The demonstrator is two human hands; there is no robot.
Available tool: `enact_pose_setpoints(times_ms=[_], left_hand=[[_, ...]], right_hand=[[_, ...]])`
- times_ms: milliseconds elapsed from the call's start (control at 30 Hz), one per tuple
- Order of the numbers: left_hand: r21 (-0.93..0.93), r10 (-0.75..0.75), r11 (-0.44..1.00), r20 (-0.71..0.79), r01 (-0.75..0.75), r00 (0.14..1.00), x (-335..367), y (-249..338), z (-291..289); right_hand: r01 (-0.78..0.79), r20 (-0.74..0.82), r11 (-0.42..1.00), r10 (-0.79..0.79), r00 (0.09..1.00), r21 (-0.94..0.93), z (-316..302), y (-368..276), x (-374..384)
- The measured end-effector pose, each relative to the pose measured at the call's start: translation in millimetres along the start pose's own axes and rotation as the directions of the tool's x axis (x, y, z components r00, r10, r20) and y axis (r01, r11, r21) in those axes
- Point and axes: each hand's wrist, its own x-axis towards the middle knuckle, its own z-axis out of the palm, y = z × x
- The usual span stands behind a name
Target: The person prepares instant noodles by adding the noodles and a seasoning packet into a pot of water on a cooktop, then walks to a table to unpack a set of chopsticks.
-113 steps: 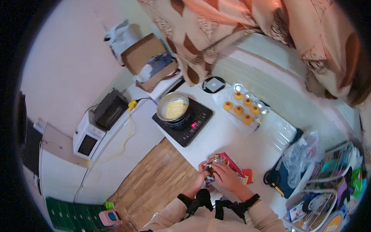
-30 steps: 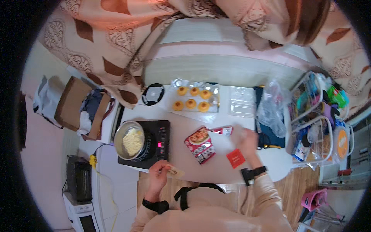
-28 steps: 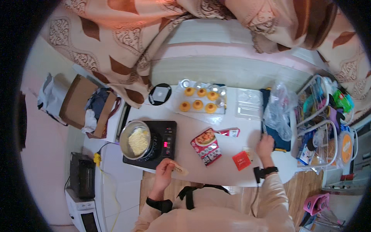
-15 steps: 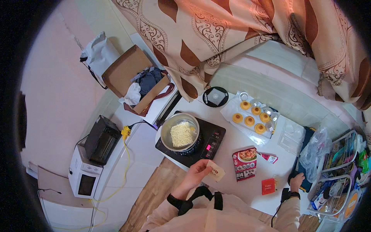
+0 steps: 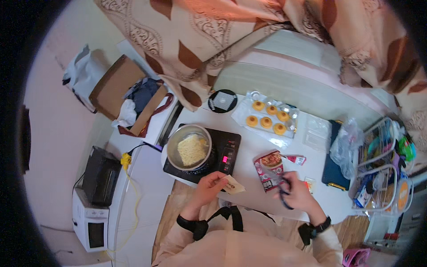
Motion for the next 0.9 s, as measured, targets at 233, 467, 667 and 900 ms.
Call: enact_pose_setpoints(times_ms=[233, 467, 667, 900], left_hand=[[0.18, -0.001, 0.984, 0.066, -0.011, 0.998, 6.1, 25.9, -9.3], [0.16, -0.021, 0.987, 0.077, 0.009, 0.997, 7.0, 28.7, -17.6], [0.13, -0.073, 0.99, 0.131, 0.056, 0.989, 14.8, 12.2, -20.7], [0.088, -0.1, 0.993, 0.214, 0.082, 0.972, 18.5, -1.3, -13.4]], right_hand=[[0.151, 0.324, 0.892, -0.006, 0.946, -0.425, 22.4, -48.2, 11.1], [0.08, 0.306, 0.879, 0.078, 0.949, -0.47, 24.5, -58.4, 16.1], [0.086, 0.334, 0.85, 0.11, 0.936, -0.52, 29.2, -54.9, 20.4], [0.053, 0.333, 0.819, 0.172, 0.927, -0.571, 27.6, -36.7, 19.1]])
